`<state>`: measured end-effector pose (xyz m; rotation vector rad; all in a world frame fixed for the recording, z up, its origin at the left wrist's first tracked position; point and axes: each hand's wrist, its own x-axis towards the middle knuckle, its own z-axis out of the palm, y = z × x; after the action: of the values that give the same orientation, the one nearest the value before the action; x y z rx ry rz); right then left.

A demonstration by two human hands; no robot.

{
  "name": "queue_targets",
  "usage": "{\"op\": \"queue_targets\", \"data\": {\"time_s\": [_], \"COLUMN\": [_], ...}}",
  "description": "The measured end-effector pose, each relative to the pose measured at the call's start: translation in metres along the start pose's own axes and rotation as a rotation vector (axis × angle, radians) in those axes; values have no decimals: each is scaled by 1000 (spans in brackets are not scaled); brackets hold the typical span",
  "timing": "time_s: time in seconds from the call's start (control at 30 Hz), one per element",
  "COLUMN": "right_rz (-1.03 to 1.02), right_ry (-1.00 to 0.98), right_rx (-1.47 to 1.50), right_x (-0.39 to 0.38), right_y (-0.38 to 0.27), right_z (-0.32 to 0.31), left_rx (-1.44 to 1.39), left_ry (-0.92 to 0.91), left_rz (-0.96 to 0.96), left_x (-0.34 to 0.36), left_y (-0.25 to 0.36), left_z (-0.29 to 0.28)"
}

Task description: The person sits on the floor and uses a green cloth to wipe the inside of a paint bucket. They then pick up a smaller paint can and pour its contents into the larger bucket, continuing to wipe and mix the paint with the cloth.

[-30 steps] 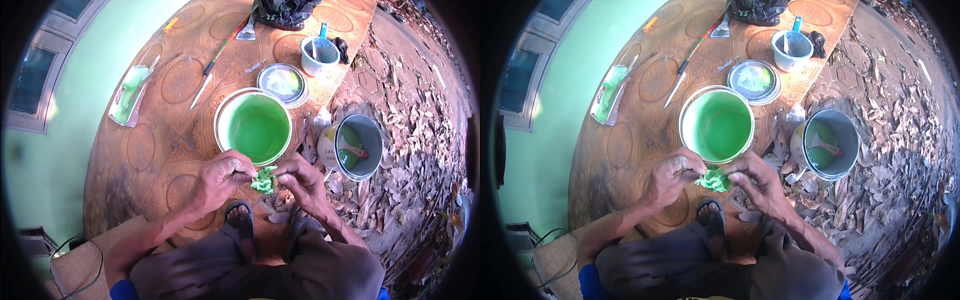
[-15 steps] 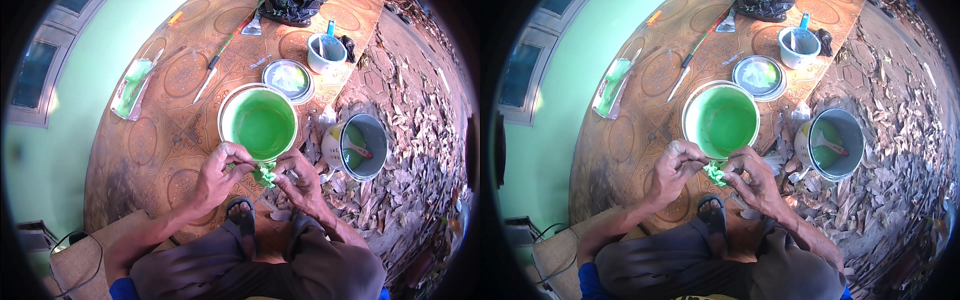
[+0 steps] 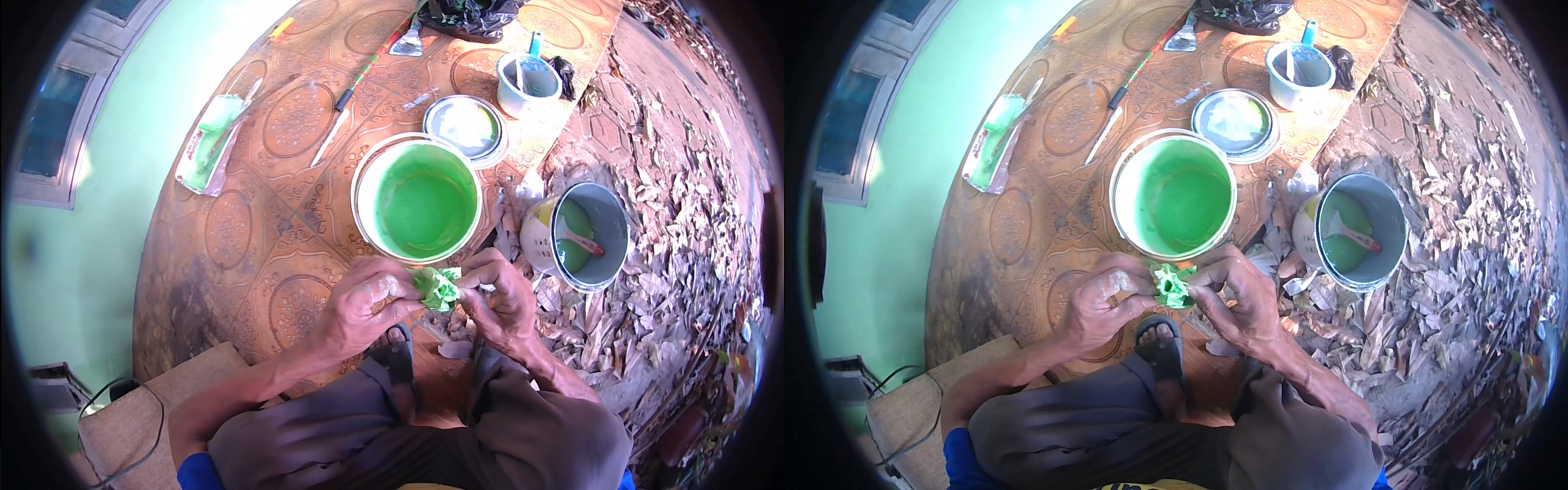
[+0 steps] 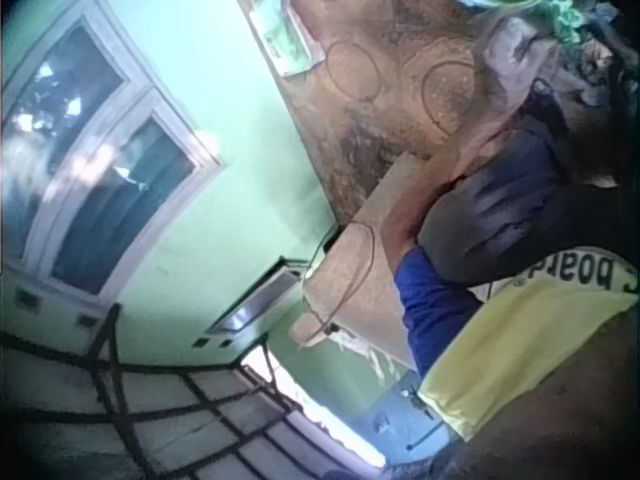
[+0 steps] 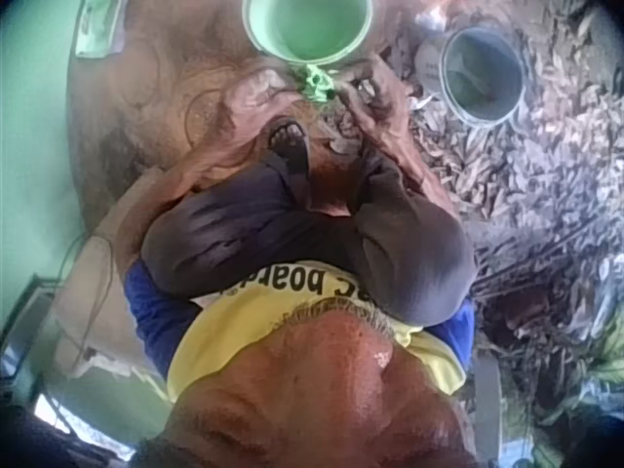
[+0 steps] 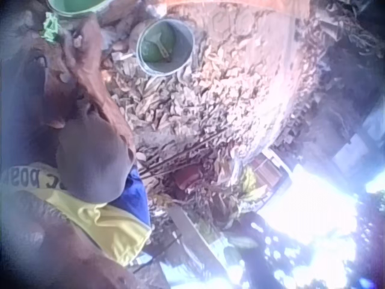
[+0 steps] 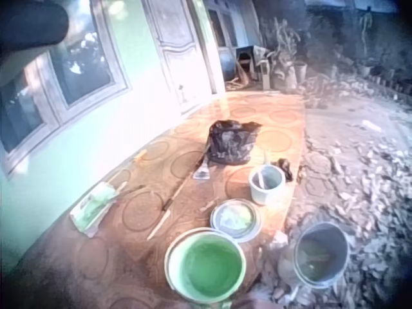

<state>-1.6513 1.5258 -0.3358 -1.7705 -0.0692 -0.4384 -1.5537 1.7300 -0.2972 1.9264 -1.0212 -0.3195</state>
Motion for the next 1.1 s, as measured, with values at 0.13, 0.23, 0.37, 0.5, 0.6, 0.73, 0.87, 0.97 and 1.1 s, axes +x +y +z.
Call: {"op": "queue_targets", "data": {"time_s": [0.13,0.23,0.37,0.5,0.6,0.73,0.87,0.97,1.1], "right_rz": [-28,1,-18,-37,93,115,123,121,137], "right_ry": [16,6,-36,-64,-50,-46,-45,-45,-38], "right_rx": [-36,-47,-35,-2,87,87,87,90,110], "right_x": [-1,-5,-3,-1,-4,-7,-7,-7,-8], "right_y": [-4,-5,-13,-15,-15,-16,-20,-20,-20], "right_z": [-9,-16,-19,-19,-19,-20,-21,-21,-22], "left_rx": [-40,-55,-102,-146,-217,-215,-184,-160,-165], "left_ry": [-31,-66,-73,-87,-107,-97,-90,-99,-113], "left_rz": [5,26,-18,-3,-75,-34,-17,17,-7], "left_x": [-2,-3,-4,2,5,5,3,4,4], "left_y": [2,-1,6,11,19,20,21,23,26], "left_z": [-8,-12,-14,-13,-10,-6,-4,-4,-4]}}
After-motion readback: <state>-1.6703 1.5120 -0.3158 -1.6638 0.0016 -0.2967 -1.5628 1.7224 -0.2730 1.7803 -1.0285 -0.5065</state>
